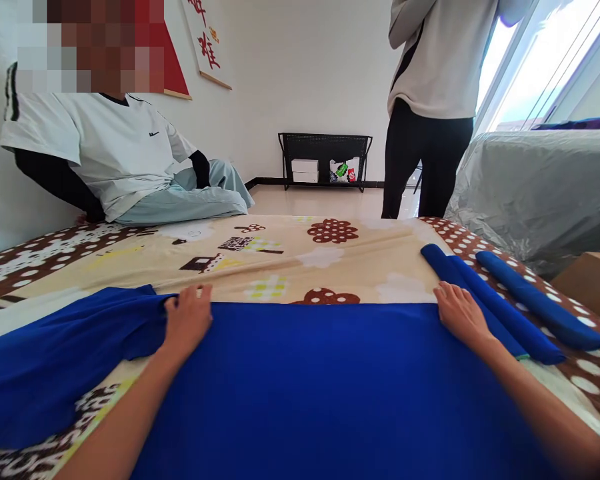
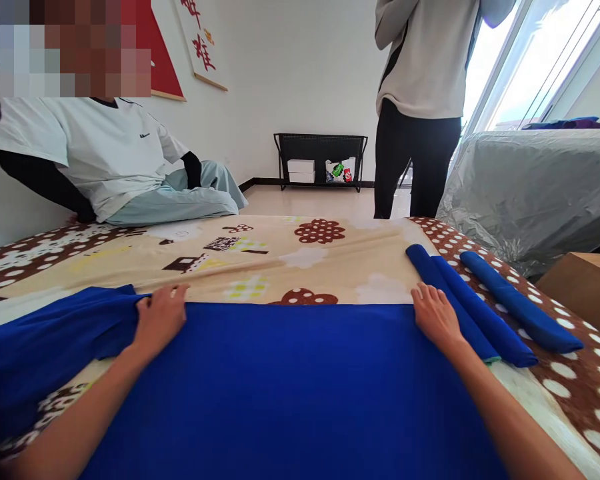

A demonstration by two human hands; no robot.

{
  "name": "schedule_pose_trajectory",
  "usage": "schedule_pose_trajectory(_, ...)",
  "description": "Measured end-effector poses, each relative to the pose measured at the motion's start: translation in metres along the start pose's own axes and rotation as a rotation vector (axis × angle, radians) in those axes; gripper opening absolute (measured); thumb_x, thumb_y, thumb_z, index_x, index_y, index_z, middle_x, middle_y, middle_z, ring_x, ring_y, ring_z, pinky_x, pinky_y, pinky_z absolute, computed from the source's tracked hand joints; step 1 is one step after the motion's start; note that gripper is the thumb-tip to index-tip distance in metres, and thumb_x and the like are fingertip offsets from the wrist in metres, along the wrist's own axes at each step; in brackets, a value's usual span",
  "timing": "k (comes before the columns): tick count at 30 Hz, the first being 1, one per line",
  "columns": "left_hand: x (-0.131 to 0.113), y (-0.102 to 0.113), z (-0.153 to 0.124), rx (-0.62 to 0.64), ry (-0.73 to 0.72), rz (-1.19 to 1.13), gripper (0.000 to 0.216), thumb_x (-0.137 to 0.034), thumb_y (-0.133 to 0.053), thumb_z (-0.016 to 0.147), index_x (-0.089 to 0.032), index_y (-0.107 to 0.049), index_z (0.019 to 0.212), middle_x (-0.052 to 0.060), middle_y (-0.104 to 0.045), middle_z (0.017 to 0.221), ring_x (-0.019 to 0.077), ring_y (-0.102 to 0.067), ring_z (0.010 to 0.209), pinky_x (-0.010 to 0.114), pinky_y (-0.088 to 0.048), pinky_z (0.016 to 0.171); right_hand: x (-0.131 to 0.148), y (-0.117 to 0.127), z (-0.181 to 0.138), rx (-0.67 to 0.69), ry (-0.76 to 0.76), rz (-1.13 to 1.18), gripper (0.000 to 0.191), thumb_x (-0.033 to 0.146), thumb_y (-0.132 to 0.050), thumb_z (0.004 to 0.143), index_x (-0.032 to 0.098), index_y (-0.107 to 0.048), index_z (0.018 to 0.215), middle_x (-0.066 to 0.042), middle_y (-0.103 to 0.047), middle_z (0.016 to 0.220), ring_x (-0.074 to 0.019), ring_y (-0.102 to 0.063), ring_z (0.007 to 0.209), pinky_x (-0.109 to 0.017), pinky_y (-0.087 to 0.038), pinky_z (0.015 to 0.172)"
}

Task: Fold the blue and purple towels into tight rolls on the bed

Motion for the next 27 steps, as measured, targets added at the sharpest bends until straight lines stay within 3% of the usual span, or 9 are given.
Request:
schedule_pose_trajectory(2,-0.064,-0.007,-0.017,0.028,-0.156,-0.045,0.049,-0.021,-0.027,0.101,-0.009,-0.043,0.146,0.024,-0.041,0.153,0.0335,-0.035,0.145,0.053,-0.026,0.116,0.054,-0.002,0.001,-0.007,0.015,0.031,0.044,0.019,-0.026,0.098,0.01,-0.061,0.121,-0.026,-0.054,0.139,-0.0387,-0.051,0.129,-0.056,-0.038,0.105)
schedule_pose_trajectory(5,-0.171,-0.031,-0.048,0.131,-0.412,-0.122,0.056,-0.029,-0.036,0.099,-0.016,-0.036,0.154,0.011,-0.037,0.162,0.021,-0.033,0.149,0.034,-0.027,0.12,0.16,-0.021,0.006,0.058,0.132,0.111,0.048,0.028,-0.026,0.102,0.015,-0.052,0.141,-0.013,-0.05,0.15,-0.0244,-0.047,0.139,-0.04,-0.038,0.114)
schedule_pose_trajectory(8,-0.219,-0.049,-0.068,0.202,-0.499,-0.155,0.057,-0.035,-0.035,0.101,-0.022,-0.033,0.156,0.003,-0.033,0.163,0.0171,-0.03,0.151,0.033,-0.025,0.122,0.22,-0.038,0.005,0.127,0.196,0.164,0.052,0.036,-0.027,0.104,0.02,-0.044,0.15,-0.003,-0.041,0.157,-0.016,-0.036,0.147,-0.033,-0.033,0.119)
schedule_pose_trajectory(10,-0.195,-0.05,-0.068,0.234,-0.457,-0.141,0.056,-0.042,-0.032,0.101,-0.028,-0.035,0.156,0.0,-0.032,0.164,0.0179,-0.028,0.152,0.039,-0.022,0.124,0.208,-0.04,-0.002,0.162,0.184,0.177,0.054,0.043,-0.028,0.104,0.024,-0.042,0.152,0.0,-0.038,0.159,-0.0152,-0.032,0.149,-0.035,-0.028,0.122)
schedule_pose_trajectory(12,-0.134,-0.044,-0.059,0.254,-0.342,-0.101,0.056,-0.048,-0.03,0.101,-0.031,-0.037,0.154,0.0,-0.032,0.164,0.0211,-0.028,0.152,0.048,-0.021,0.123,0.159,-0.035,-0.014,0.19,0.113,0.169,0.057,0.05,-0.027,0.104,0.026,-0.041,0.153,-0.002,-0.036,0.16,-0.0175,-0.032,0.15,-0.039,-0.025,0.124)
schedule_pose_trajectory(16,0.004,-0.029,-0.037,0.239,-0.021,-0.002,0.064,-0.044,-0.027,0.099,-0.014,-0.035,0.155,0.014,-0.029,0.164,0.0316,-0.026,0.152,0.06,-0.023,0.119,0.037,-0.027,-0.043,0.23,-0.14,0.106,0.067,0.055,-0.022,0.102,0.017,-0.039,0.155,-0.011,-0.034,0.16,-0.0248,-0.028,0.151,-0.049,-0.024,0.123)
schedule_pose_trajectory(19,0.053,-0.025,-0.028,0.226,0.084,0.037,0.067,-0.045,-0.026,0.099,-0.011,-0.032,0.156,0.015,-0.027,0.164,0.0309,-0.025,0.153,0.058,-0.023,0.12,-0.007,-0.029,-0.054,0.249,-0.24,0.074,0.069,0.055,-0.021,0.101,0.016,-0.034,0.157,-0.01,-0.028,0.163,-0.0241,-0.022,0.153,-0.049,-0.022,0.124)
schedule_pose_trajectory(23,0.039,-0.012,-0.027,0.204,0.085,0.064,0.065,-0.038,-0.029,0.097,-0.005,-0.04,0.151,0.021,-0.034,0.16,0.0367,-0.03,0.15,0.065,-0.022,0.117,-0.001,-0.023,-0.052,0.239,-0.266,0.056,0.068,0.053,-0.025,0.101,0.014,-0.037,0.155,-0.012,-0.031,0.161,-0.0257,-0.025,0.152,-0.049,-0.021,0.124)
schedule_pose_trajectory(27,-0.059,-0.001,-0.053,0.116,-0.091,0.059,0.06,-0.024,-0.025,0.097,0.001,-0.042,0.149,0.023,-0.031,0.161,0.0361,-0.024,0.152,0.066,-0.011,0.119,0.076,-0.008,-0.046,0.149,-0.188,0.059,0.067,0.043,-0.022,0.102,0.001,-0.038,0.152,-0.022,-0.029,0.16,-0.0315,-0.023,0.152,-0.054,-0.014,0.124)
Point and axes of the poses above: each hand's wrist, its own z-axis towards the middle knuckle, its own y-axis out of the back of the hand, x = y × z, the point moved 3 cm from there along z, towards the middle knuckle
